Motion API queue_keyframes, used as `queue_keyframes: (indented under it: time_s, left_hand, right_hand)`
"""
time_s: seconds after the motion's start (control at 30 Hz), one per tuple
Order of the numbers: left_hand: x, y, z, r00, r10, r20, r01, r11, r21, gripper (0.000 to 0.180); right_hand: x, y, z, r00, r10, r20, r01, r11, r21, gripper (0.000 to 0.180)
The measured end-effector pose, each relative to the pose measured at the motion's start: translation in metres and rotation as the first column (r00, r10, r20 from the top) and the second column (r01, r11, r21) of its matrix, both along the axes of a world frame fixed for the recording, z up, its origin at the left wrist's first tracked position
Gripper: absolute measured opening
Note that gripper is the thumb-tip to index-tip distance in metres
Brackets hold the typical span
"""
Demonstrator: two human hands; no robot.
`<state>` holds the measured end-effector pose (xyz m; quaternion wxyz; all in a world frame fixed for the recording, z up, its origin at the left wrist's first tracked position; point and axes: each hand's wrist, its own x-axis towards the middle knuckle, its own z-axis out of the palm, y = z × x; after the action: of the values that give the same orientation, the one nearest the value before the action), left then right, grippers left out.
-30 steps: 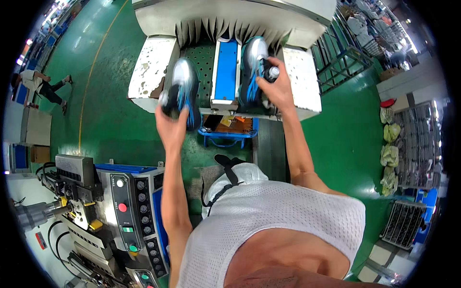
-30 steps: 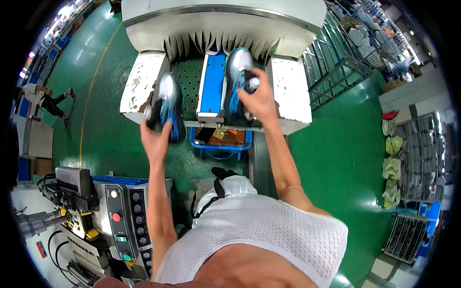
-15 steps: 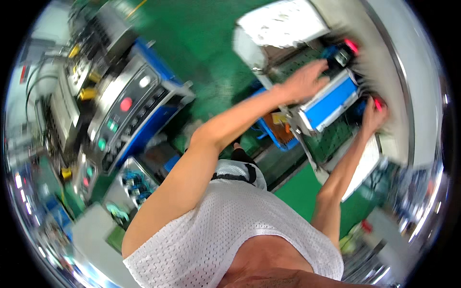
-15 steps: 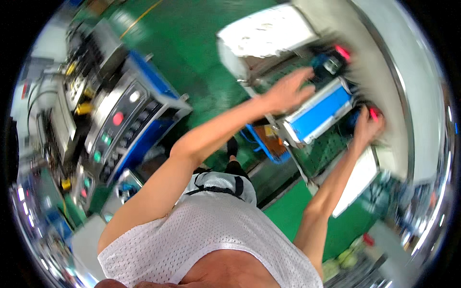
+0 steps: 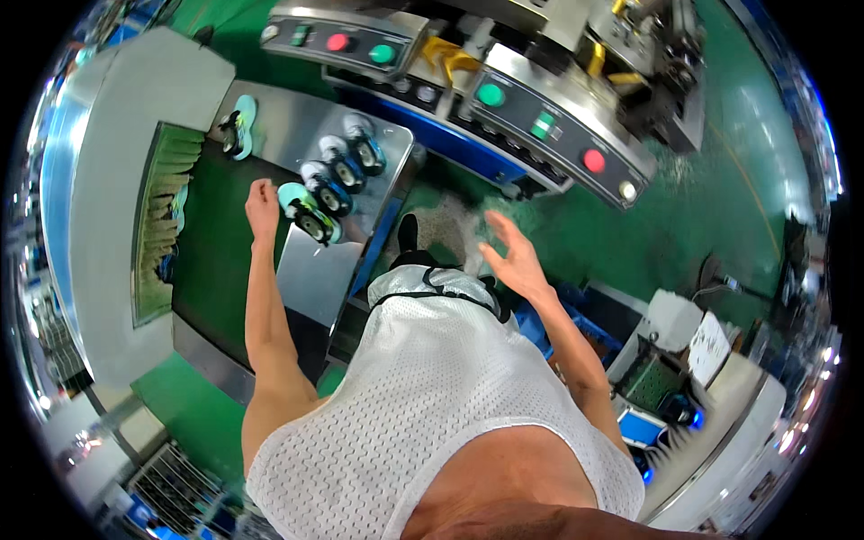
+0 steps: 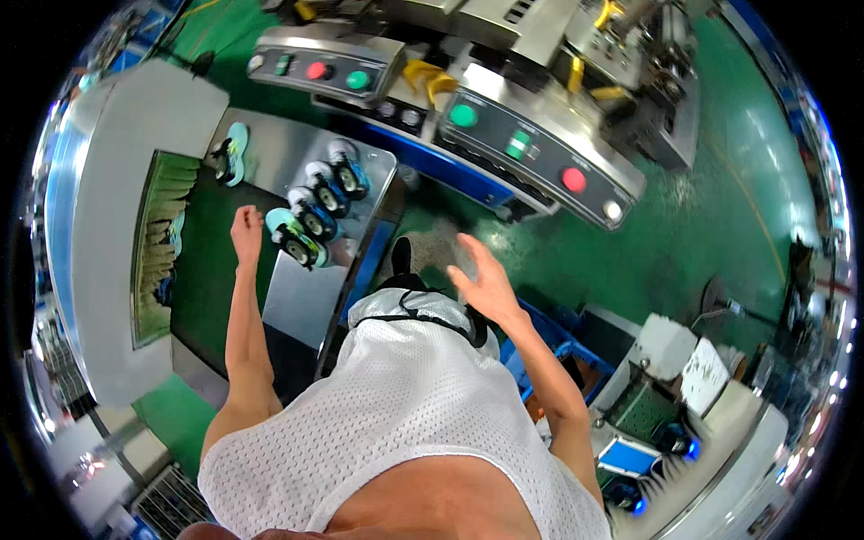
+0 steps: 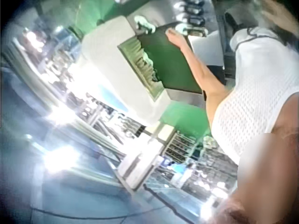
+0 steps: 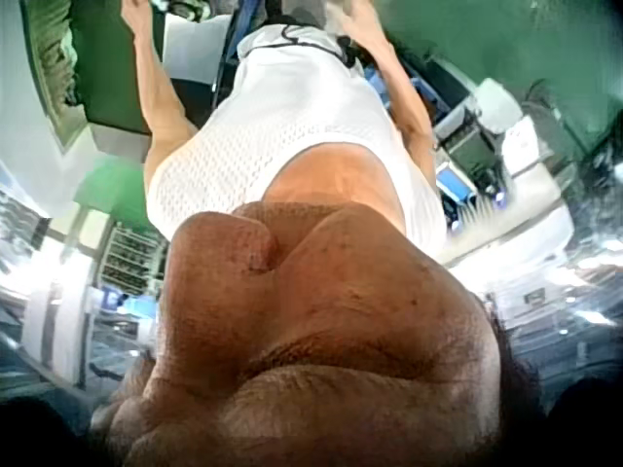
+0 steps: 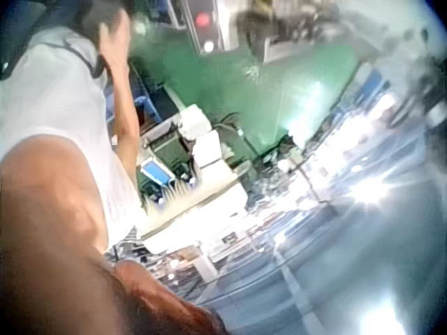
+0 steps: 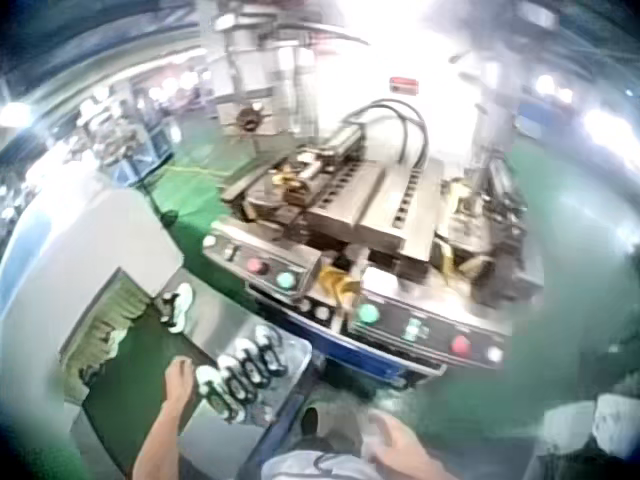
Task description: The person repeatedly picks up sneakers from a metal tray, places them into a machine, and then removes them to place them back on the tray. The person handles the shoes one at a time, cycling them through the machine multiple times.
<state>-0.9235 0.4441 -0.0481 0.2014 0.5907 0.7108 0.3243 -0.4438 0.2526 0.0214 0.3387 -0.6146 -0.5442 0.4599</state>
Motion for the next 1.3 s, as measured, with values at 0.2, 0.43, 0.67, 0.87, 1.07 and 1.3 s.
queue_keyframes:
  time_s: [0.2, 0.43, 0.67, 0.87, 1.07, 1.3]
  left_hand:
    - [-0.138, 0.025, -0.103, 0.944, 0.327, 0.036, -0.326, 0.945, -0.019, 0.042]
    - [-0.174, 0.205, -0.072, 0.997, 0.078, -0.023, -0.078, 0.996, -0.033, 0.064]
    - [-0.182, 0.272, -0.099, 0.991, 0.136, 0.002, -0.128, 0.936, -0.327, 0.081]
    - [-0.181, 0.27, -0.1, 0.996, 0.072, -0.054, -0.086, 0.947, -0.308, 0.067]
    - [-0.194, 0.181, -0.107, 0.933, 0.101, 0.345, -0.077, 0.994, -0.084, 0.069]
    - [-0.061, 0.082, 0.033, 0.892, -0.065, 0.448, 0.157, 0.973, -0.171, 0.056]
  right_hand:
    - [-0.193, 0.143, -0.013, 0.879, 0.474, -0.052, -0.475, 0.88, -0.01, 0.061]
    - [-0.387, 0.177, -0.125, 0.79, 0.575, 0.212, -0.591, 0.806, 0.016, 0.084]
    - [-0.393, 0.183, -0.156, 0.854, 0.468, 0.227, -0.45, 0.884, -0.128, 0.083]
    - [-0.38, 0.181, -0.168, 0.872, 0.429, 0.236, -0.433, 0.901, -0.038, 0.083]
    - [-0.347, 0.211, -0.083, 0.926, 0.121, -0.358, -0.281, 0.853, -0.44, 0.073]
    - [-0.239, 0.182, 0.029, 0.82, -0.363, -0.442, 0.16, 0.888, -0.432, 0.065]
